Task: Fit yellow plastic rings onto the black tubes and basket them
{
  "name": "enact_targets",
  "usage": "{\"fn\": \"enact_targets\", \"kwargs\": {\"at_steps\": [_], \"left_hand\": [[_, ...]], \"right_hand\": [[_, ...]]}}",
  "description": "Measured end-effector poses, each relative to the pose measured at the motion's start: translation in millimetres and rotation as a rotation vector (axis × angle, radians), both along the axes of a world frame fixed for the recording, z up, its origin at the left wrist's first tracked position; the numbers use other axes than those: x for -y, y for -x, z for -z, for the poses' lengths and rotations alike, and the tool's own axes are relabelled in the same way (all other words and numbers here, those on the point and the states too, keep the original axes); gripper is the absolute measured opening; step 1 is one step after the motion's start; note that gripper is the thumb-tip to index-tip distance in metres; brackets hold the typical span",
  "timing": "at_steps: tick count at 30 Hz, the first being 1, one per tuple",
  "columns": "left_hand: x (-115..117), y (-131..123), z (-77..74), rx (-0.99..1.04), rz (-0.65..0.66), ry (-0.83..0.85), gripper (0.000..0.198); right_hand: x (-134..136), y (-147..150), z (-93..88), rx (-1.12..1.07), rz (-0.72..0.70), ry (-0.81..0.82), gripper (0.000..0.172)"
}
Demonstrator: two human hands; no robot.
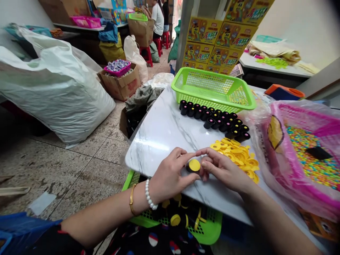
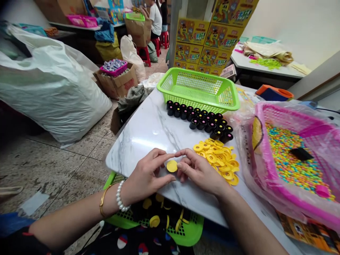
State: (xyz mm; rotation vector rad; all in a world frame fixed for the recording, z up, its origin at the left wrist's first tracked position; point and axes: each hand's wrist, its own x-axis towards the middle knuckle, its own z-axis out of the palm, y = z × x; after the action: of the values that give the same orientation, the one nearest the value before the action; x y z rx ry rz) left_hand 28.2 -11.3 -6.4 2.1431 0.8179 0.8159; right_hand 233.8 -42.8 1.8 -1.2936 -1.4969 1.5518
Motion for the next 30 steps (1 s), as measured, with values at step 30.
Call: {"fn": "enact_targets", "kwargs": {"at_steps": [30], "left_hand": [[-101.3, -55.9, -10.5, -0.204, -0.023, -0.101, 0.038]], "right_hand": [[-10.2, -40.4, 21.5, 1.178, 0.346, -0.915, 0.020]]}}
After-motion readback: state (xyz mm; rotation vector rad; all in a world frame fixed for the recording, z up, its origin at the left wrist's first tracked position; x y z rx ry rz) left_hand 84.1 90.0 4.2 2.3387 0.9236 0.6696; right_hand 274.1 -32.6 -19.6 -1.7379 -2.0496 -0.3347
